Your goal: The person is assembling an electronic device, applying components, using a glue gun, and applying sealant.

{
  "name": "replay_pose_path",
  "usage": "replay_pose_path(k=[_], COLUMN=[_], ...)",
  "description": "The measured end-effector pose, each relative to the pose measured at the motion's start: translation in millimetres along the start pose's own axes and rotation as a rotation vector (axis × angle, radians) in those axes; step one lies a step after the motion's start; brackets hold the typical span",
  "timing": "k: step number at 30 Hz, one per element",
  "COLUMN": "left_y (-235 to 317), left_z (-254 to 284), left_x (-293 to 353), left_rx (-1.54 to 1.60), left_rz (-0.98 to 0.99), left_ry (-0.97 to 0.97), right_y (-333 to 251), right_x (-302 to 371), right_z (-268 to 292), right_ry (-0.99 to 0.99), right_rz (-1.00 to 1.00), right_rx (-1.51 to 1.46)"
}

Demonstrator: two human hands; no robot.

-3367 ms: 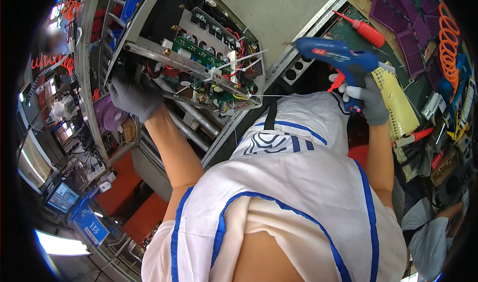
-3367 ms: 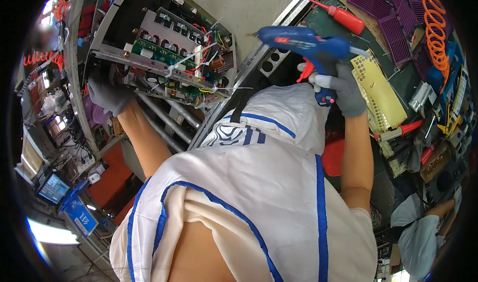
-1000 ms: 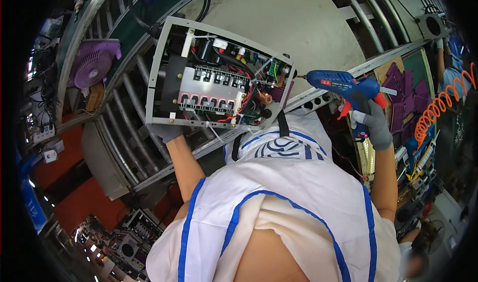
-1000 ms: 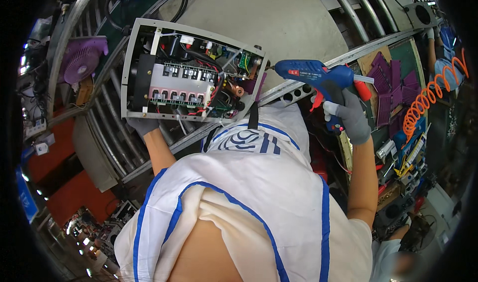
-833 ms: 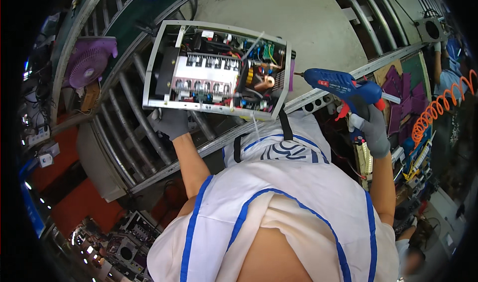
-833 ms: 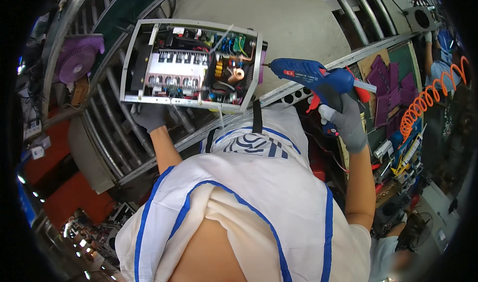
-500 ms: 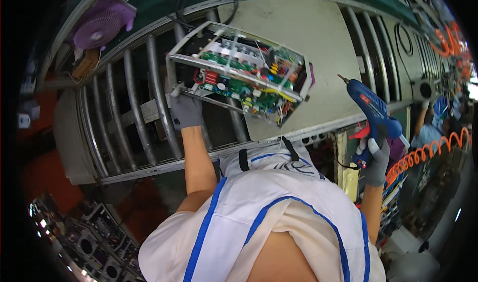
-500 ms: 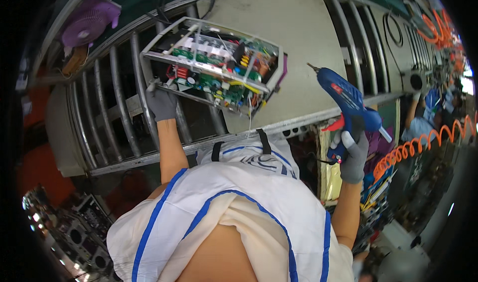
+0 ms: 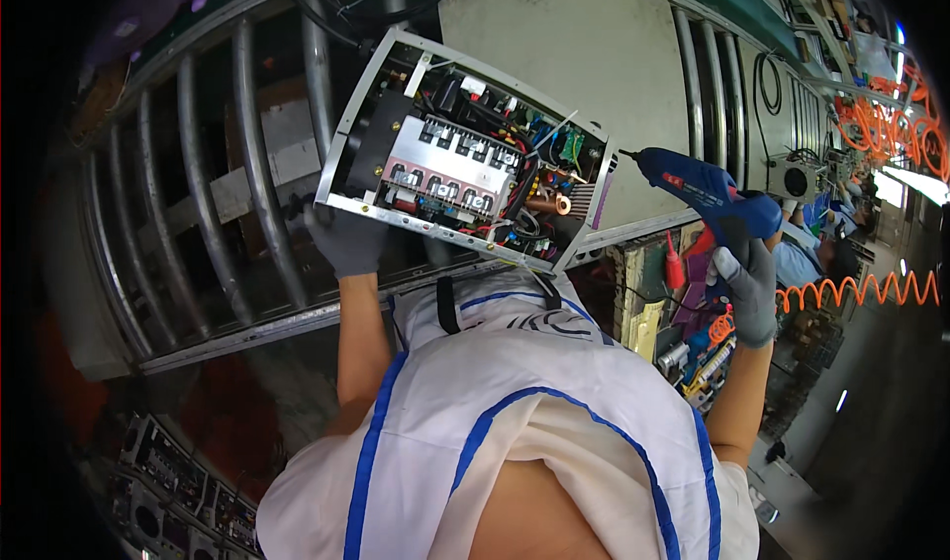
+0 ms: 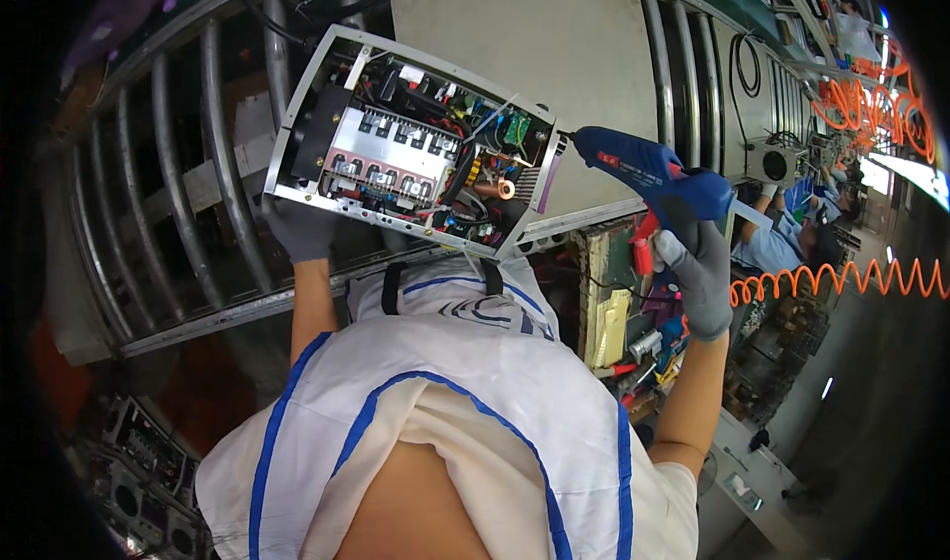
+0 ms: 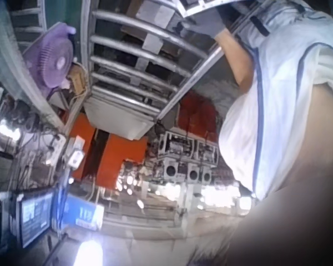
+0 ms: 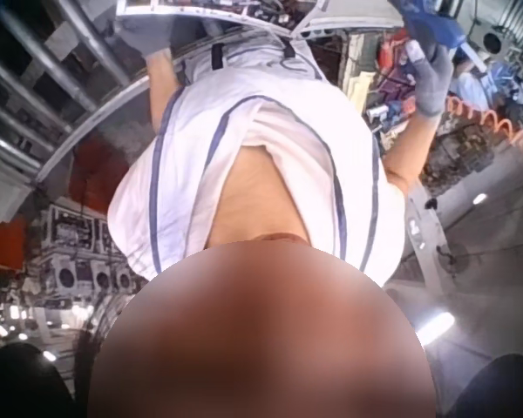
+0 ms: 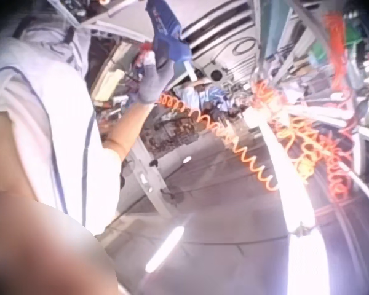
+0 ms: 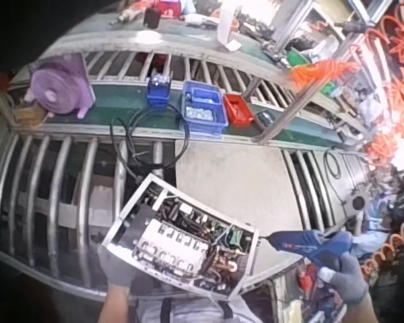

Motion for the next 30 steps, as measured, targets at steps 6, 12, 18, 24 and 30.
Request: replay_pose_path(k=[6, 12, 18, 24, 30], left_y=[2.6, 31.1, 65.5, 40.5, 8.1], left_z=[3.0, 46.4, 13.1, -29.4, -40.9], left_x=[-48.9, -59.0, -80.9, -146.9, -155.9], left_rx=[-0.128, -0.237, -0.537, -1.131, -1.127], left_rz=[0.032, 0.176, 0.494, 0.866, 0.71], left_ry=[0.175, 0.166, 0.039, 0.053, 0.073], right_y=[7.9, 86.8, 134.8, 133.4, 121.2], right_x=[-24.3, -51.8, -66.2, -71.9, -68.0], right_z=[0.0, -81.2, -132.8, -145.3, -170.1], right_ry=[-0.043, -0.068, -0.005, 0.094, 0.048], right_rz=[-0.001, -0.027, 0.016, -0.076, 0.018], right_rx=[-0.16, -0.987, -1.287, -1.356, -1.263])
Point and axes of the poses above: each hand's wrist, its own x-axis away from the middle knuckle, its own z-axis out of the back of the hand, y = z × x, the point moved 1 cm from there along -x, towards the middle knuckle, and after that the axes turned 3 degrees about x, right-handed, at the moved point
